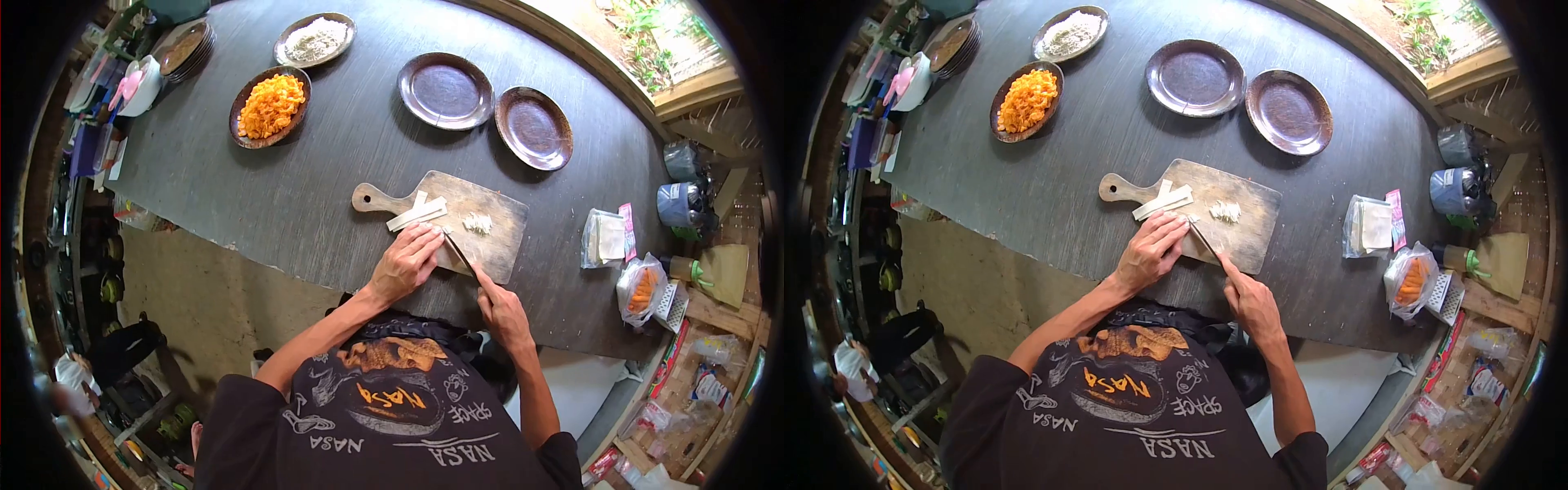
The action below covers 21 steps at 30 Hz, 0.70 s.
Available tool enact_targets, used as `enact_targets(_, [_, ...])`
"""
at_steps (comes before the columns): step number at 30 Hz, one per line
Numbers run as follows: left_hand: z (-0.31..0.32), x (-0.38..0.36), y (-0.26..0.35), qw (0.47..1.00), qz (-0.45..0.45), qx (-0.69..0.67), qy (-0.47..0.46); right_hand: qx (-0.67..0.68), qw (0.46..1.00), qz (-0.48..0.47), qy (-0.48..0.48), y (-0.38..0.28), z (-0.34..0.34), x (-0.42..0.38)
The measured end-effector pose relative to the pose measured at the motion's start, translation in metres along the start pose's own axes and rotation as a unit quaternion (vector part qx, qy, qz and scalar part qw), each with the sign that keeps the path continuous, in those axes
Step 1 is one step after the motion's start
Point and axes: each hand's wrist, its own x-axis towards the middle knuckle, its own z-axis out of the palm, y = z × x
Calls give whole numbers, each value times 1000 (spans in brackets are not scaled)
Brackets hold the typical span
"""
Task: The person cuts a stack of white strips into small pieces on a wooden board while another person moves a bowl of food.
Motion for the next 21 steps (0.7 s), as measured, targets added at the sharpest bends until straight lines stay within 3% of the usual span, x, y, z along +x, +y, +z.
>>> enact_targets(21, [-2, -1, 3, 999, 17, 33, -13, -48, 999, -13, -1, 3, -6, 1])
